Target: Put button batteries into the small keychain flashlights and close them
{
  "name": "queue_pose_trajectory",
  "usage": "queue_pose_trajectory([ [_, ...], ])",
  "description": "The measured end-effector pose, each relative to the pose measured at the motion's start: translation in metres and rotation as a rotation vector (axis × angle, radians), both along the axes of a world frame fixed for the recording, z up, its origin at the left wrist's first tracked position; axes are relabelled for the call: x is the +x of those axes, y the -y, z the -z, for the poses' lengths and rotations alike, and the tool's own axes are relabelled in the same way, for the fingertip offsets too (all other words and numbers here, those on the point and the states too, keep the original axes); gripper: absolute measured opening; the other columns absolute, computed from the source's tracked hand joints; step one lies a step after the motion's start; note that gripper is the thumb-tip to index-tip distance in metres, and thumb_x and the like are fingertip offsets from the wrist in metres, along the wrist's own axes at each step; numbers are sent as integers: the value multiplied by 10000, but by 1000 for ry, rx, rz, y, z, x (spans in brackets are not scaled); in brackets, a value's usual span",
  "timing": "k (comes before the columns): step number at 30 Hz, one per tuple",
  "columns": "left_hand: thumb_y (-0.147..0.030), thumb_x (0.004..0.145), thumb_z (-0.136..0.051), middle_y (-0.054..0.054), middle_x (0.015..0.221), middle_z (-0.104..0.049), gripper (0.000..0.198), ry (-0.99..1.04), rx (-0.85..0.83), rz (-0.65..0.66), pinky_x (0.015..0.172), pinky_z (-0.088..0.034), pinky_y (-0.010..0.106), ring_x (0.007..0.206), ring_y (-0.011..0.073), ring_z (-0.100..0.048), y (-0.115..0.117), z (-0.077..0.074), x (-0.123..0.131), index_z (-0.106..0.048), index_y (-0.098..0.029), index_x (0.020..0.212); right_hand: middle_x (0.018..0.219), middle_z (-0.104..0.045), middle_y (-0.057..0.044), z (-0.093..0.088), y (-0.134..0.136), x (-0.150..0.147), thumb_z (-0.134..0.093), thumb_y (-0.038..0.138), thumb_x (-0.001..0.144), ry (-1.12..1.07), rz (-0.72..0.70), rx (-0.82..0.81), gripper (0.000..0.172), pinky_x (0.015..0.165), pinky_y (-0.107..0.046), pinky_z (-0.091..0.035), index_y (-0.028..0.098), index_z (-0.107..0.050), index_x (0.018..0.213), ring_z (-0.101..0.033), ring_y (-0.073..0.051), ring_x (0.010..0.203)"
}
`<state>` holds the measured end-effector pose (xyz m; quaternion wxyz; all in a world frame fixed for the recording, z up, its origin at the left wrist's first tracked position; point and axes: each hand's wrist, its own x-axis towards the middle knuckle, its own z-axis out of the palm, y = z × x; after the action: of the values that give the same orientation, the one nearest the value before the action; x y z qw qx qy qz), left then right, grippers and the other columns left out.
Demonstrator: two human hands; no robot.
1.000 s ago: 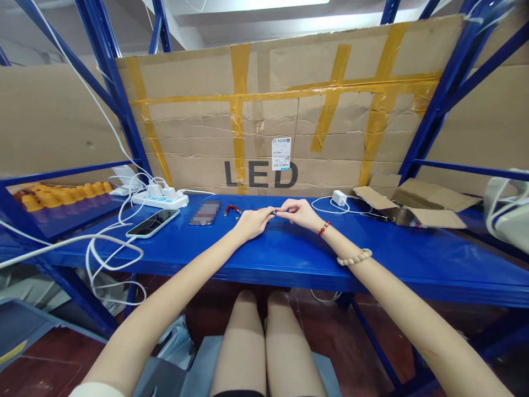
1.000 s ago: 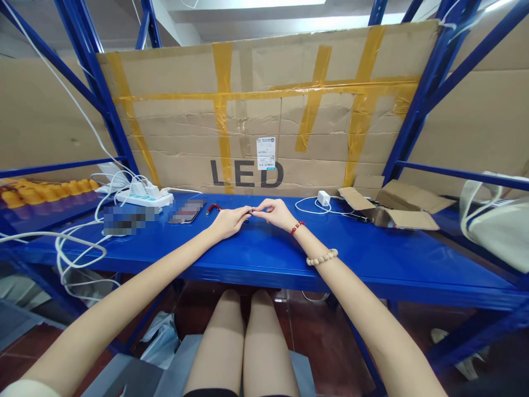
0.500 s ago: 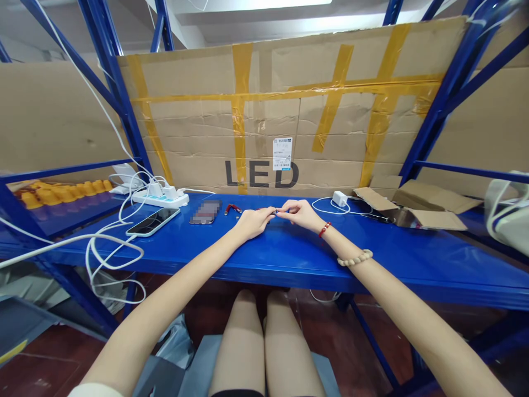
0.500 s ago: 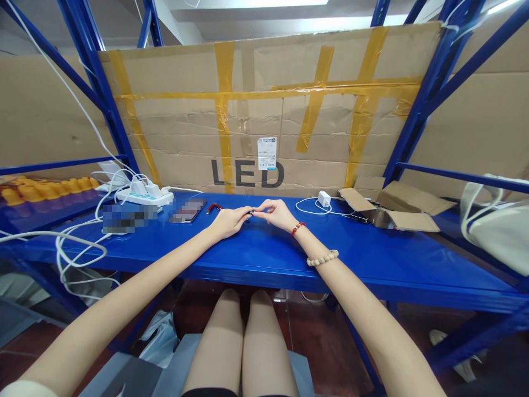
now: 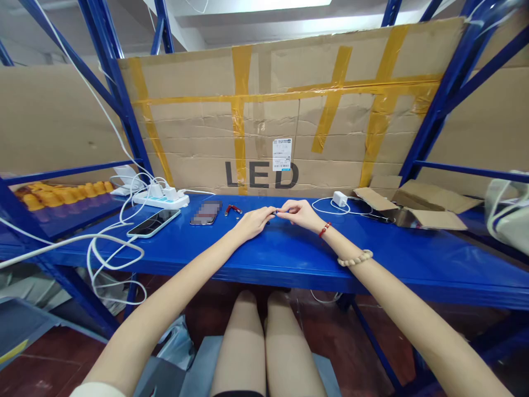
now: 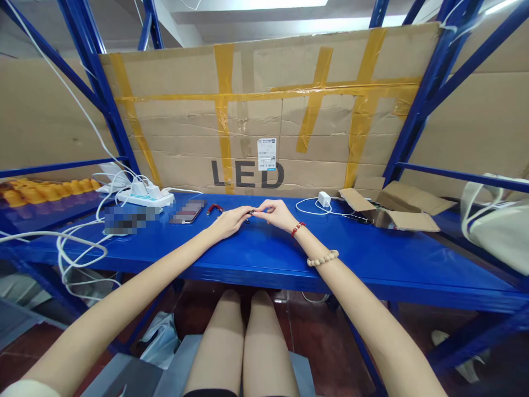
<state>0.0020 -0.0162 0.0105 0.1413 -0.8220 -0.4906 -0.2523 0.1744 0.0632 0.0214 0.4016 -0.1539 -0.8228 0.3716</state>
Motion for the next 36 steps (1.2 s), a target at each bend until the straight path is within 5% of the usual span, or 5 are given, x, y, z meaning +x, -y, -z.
queue_pose_trajectory([
  [16,-246,929,-304,82,973,-600,201,47,47,44,812,-450,326,903,200,-568,1,-2,4,-477,-165,989,742,-635,-73,4,-4,-1,-707,449,594,0,20,9,356,352,-201,-345,107,-652,673,-454,-45,390],
  [36,-202,910,-324,103,1059,-625,93,85,-1,17,727,-494,313,947,222,-617,7,0,8,-404,-194,957,703,-576,-30,1,-1,1,-730,452,565,-43,-64,-16,348,343,-207,-374,119,-651,627,-451,-44,399],
])
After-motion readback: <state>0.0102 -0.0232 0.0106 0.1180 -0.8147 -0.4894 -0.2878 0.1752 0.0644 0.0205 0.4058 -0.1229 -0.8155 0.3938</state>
